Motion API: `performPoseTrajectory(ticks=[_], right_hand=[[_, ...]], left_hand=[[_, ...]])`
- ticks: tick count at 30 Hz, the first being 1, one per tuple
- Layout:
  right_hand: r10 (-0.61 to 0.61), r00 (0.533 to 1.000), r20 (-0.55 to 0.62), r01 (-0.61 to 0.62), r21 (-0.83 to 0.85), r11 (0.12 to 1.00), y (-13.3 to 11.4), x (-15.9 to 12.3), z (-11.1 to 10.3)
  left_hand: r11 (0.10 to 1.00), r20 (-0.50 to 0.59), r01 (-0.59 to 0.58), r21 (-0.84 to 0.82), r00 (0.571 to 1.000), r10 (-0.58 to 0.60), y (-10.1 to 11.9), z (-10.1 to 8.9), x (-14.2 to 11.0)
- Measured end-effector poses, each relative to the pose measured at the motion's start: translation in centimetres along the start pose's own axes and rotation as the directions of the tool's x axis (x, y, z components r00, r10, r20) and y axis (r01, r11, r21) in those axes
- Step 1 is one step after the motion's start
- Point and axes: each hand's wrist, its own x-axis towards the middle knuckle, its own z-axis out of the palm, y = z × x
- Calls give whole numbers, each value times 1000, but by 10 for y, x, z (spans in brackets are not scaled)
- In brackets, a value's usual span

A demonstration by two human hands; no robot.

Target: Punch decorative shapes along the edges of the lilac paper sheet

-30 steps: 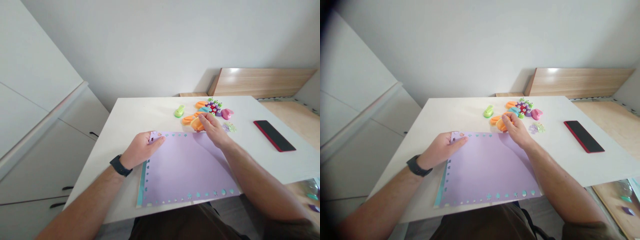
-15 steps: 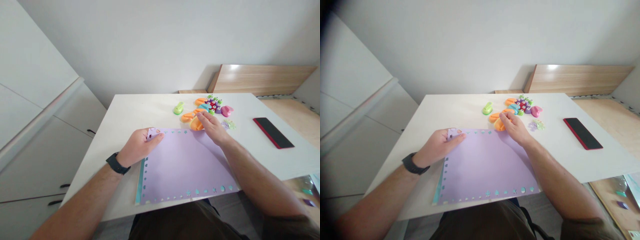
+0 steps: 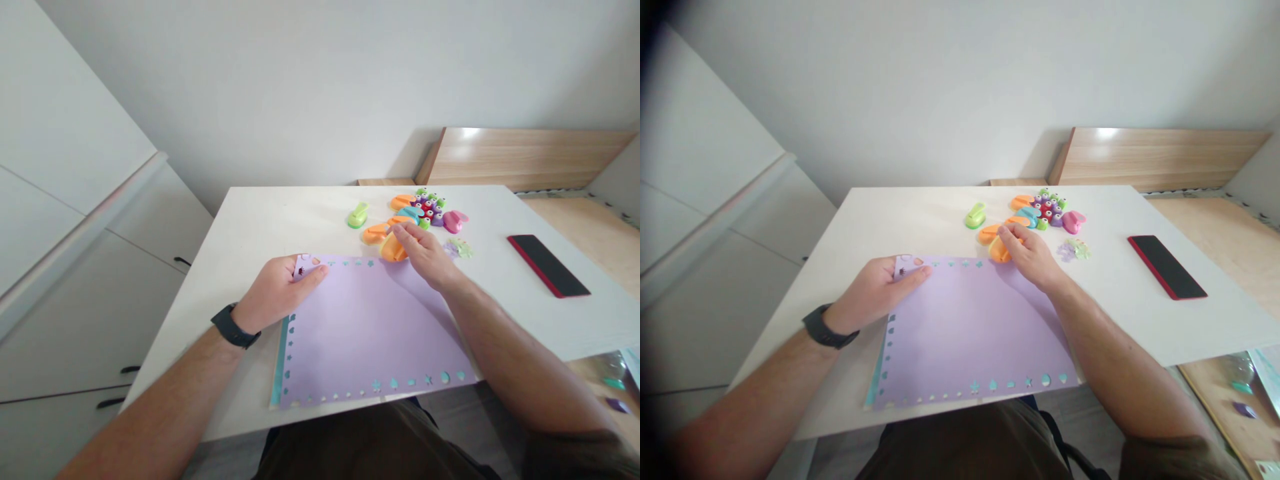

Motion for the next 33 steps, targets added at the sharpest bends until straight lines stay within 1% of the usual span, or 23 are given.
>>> performPoseTrajectory(ticks=[5,10,19,23,29,33], right_hand=[[6,1000,1,-6,-3,1000,-1,-1,1],[9,1000,1,-9,-22,1000,-3,-2,0],[11,1000,11,-11,-3,1000,-4,-1,1],[-2,1000,27,2,-10,1000,-4,-3,1],[10,998,62,-8,-43,999,-6,-4,1],[4,996,85,4,-96,995,-8,-5,2]], left_hand=[[999,21,31,26,999,-31,-2,0,0],[999,13,19,33,1000,-20,-1,-1,0],[999,31,25,34,999,-26,-1,-1,-1],[999,19,21,26,1000,-21,-2,0,0],[1000,10,22,9,1000,-22,-2,1,0],[1000,-24,-15,8,1000,15,-1,1,0]])
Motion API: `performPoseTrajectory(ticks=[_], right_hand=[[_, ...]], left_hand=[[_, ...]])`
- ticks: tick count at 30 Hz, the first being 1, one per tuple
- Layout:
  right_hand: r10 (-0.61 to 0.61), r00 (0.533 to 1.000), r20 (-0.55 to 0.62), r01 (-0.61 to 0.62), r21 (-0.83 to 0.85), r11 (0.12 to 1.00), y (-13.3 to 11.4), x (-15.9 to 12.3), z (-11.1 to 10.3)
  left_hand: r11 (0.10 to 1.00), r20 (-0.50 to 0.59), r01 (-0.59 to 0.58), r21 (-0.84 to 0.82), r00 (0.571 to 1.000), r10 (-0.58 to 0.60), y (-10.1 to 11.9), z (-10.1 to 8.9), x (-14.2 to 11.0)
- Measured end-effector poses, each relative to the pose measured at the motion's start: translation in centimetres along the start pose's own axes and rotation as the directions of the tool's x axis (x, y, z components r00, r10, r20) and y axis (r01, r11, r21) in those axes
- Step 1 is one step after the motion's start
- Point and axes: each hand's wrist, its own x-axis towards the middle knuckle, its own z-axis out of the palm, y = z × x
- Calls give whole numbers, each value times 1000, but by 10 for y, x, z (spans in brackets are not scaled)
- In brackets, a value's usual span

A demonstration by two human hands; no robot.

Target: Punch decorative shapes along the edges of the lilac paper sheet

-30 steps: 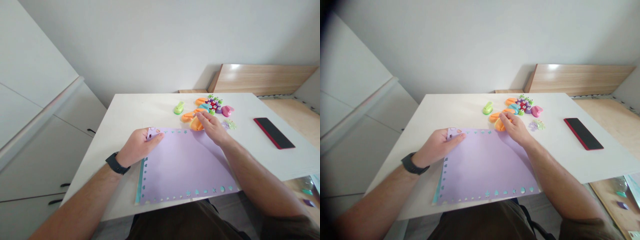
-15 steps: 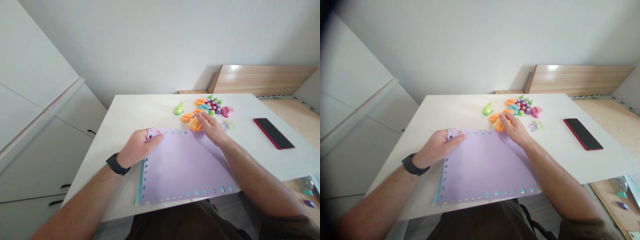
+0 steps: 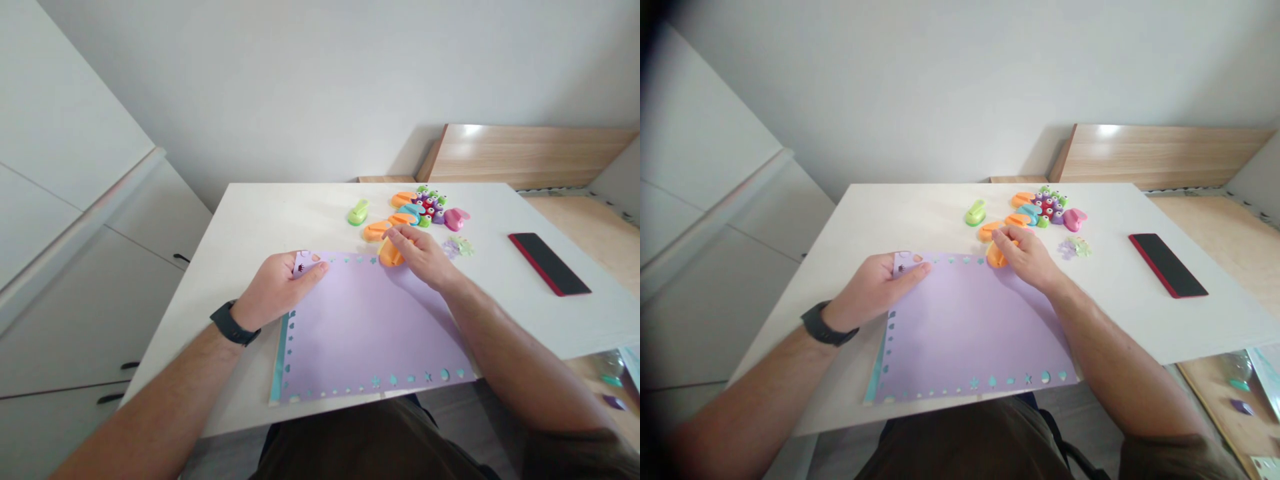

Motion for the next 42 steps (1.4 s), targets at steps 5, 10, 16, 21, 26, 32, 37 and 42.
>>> performPoseTrajectory(ticks=[5,10,16,21,26,32,37,42], right_hand=[[-16,999,34,19,-66,998,-3,-2,3],[-27,999,47,31,-85,996,-6,-4,4],[-55,997,53,60,-91,994,-5,-3,4],[-66,996,62,72,-110,991,-3,-3,6],[-79,995,66,87,-121,989,-5,-3,9],[-89,993,76,98,-117,988,-10,-3,11],[-83,995,62,90,-120,989,-11,-3,12],[-88,994,58,95,-127,987,-10,-3,11]], left_hand=[[1000,-13,4,14,1000,-4,1,0,0],[1000,5,17,22,1000,-18,0,1,0],[1000,17,23,13,1000,-23,0,0,-1],[999,9,35,27,999,-35,-2,0,-1],[998,11,51,32,999,-51,-2,-1,-1],[998,13,44,45,999,-45,-2,-1,-2],[998,12,50,36,999,-51,-2,-2,-2],[998,20,60,34,998,-61,0,-1,-2]])
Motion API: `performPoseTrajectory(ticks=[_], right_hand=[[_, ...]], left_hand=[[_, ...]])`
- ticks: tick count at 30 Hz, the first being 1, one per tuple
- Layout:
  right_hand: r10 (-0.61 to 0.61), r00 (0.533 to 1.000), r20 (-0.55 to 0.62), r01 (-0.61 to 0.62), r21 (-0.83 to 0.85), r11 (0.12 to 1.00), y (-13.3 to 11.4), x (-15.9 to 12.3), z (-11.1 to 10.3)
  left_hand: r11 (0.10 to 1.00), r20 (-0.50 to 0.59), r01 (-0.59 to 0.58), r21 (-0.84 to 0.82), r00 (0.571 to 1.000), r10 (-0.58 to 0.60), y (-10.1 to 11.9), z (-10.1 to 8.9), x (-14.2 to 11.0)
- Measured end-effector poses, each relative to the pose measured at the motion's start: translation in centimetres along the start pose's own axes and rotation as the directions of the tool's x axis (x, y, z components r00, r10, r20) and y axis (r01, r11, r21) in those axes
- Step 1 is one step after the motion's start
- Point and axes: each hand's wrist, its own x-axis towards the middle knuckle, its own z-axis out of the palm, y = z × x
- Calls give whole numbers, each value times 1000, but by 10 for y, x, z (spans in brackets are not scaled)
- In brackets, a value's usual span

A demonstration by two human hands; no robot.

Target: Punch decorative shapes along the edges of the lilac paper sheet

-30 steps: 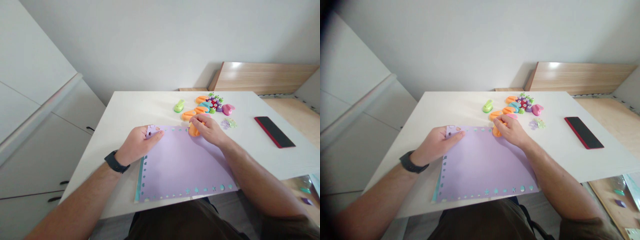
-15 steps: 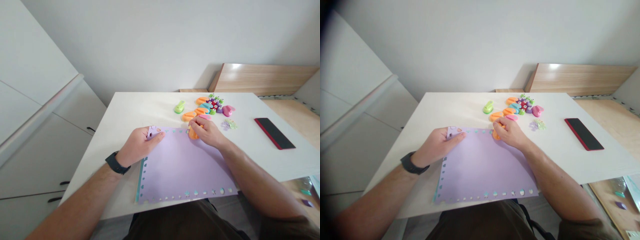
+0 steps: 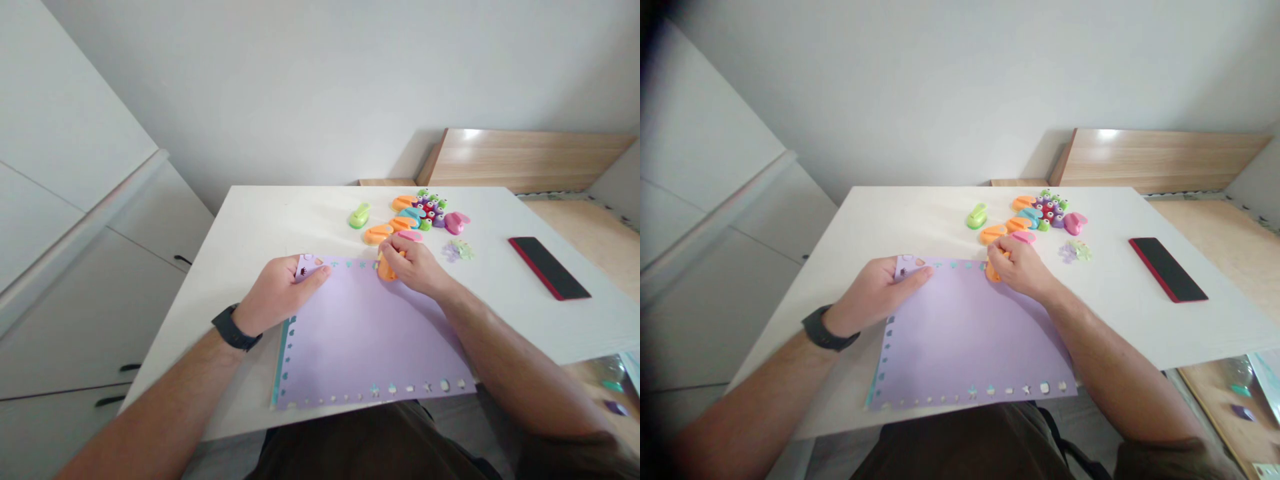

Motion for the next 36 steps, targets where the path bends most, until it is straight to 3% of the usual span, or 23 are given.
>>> performPoseTrajectory(ticks=[15,36], right_hand=[[14,1000,-28,-14,-28,1000,4,2,3],[28,999,-26,-29,-30,999,7,4,5]], left_hand=[[997,-25,-61,-38,998,60,1,2,0],[1000,40,8,-8,999,-7,-3,2,1]])
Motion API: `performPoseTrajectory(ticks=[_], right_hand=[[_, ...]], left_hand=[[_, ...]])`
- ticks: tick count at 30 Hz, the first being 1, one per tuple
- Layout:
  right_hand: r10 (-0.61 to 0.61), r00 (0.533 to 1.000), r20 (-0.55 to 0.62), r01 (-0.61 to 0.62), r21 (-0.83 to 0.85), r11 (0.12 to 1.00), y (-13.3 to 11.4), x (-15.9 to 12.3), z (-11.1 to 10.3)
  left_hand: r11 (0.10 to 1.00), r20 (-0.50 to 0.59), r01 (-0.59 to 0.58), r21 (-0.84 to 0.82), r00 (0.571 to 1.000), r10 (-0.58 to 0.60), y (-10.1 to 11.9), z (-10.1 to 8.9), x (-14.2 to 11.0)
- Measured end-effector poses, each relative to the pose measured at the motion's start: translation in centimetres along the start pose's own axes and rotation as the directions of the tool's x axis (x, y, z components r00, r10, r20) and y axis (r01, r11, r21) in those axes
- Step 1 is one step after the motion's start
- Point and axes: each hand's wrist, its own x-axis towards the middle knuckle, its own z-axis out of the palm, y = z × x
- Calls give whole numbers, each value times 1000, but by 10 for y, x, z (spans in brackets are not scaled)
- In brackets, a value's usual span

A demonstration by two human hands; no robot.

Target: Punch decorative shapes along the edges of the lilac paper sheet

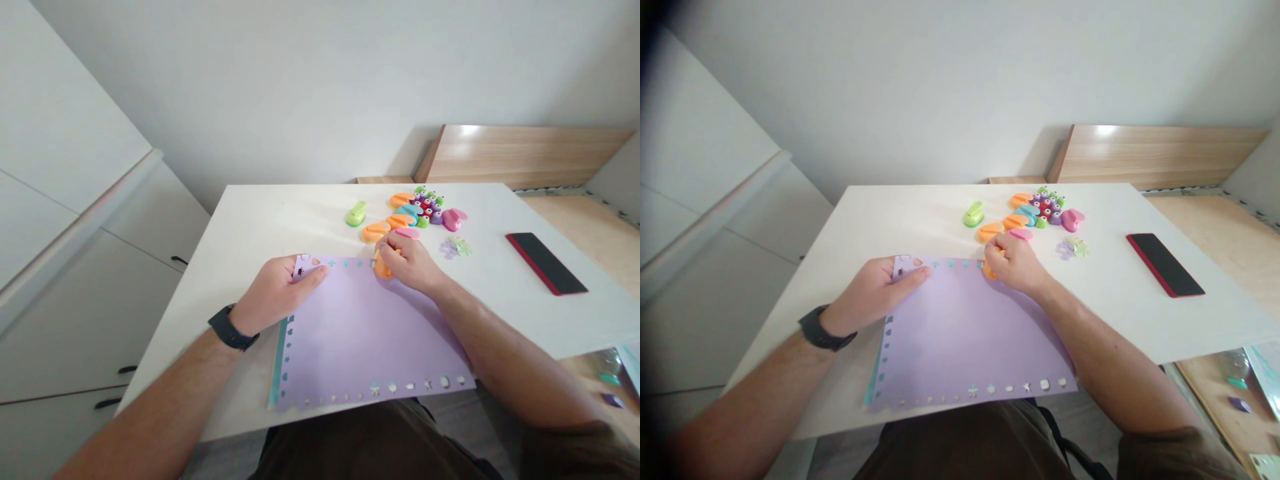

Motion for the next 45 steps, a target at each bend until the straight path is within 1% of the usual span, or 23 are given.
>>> performPoseTrajectory(ticks=[4,6,10,14,17,20,26,30,33,40,45], right_hand=[[34,999,1,-34,32,999,-3,-2,-3],[67,997,-24,-66,52,996,-3,-3,-5],[135,978,-156,-118,116,986,0,-3,-11],[137,955,-264,-87,194,977,5,-2,-14],[154,937,-313,-83,230,970,7,-1,-15],[169,934,-315,-85,264,961,8,0,-15],[161,918,-362,-71,250,966,7,-1,-19],[139,918,-370,-46,250,967,4,-1,-25],[148,919,-367,-50,262,964,4,0,-28],[160,914,-373,-43,303,952,9,3,-28],[171,912,-372,-43,328,944,14,7,-26]], left_hand=[[1000,2,-3,2,1000,3,0,0,0],[1000,4,-6,-1,1000,6,1,-1,0],[1000,9,-14,-10,1000,14,3,-2,0],[1000,8,-5,-13,1000,5,3,-2,1],[1000,6,0,-22,1000,0,1,-1,2],[1000,3,4,-16,1000,-4,-1,-1,3],[1000,-34,-12,-29,999,11,-3,-2,5],[999,-23,-24,-45,999,23,-1,0,6],[999,-6,-19,-38,1000,19,0,2,6],[999,12,-26,37,1000,26,-3,2,7],[999,4,-10,30,1000,9,-2,2,6]])
